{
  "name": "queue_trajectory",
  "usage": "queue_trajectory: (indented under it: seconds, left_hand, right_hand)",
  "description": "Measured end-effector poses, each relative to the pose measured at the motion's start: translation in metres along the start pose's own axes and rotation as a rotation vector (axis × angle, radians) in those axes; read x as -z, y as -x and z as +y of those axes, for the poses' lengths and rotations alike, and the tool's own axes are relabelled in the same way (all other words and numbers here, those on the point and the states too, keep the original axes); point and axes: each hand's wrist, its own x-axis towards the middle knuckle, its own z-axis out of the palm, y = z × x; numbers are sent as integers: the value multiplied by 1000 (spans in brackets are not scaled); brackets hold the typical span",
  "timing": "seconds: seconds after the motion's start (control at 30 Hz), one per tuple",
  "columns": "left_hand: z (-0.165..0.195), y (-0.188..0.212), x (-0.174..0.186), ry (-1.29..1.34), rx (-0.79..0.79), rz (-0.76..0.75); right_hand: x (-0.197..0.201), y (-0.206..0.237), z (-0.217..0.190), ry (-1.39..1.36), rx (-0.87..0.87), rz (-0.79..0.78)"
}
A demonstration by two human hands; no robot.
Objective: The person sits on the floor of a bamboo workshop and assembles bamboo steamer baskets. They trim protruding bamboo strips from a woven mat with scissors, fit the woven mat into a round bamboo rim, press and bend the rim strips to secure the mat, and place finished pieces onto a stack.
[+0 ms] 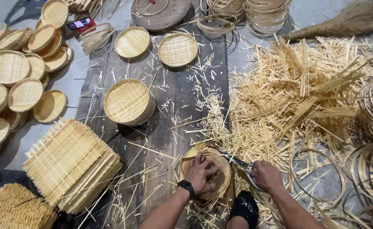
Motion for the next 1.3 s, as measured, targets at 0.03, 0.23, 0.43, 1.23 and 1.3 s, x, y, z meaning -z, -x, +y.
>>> queue_trajectory:
  seconds: [0.03, 0.23, 0.43, 1.23, 1.3]
  left_hand:
    - [-2, -1, 1, -11, 8, -18]
    - [0, -2, 9, -141, -163, -109]
    - [44, -8, -23, 79, 566, 285]
    - [5, -12, -1, -132, 21, -147]
    - [1, -11, 0, -149, -15, -187]
  right_hand:
    - [2, 2, -1, 19, 38, 36]
    - [3, -11, -23, 62, 39, 30]
    - [15, -7, -8, 117, 19, -72]
    - [-9, -26, 2, 227, 35, -46]
    - [-15, -30, -4, 349, 62, -60]
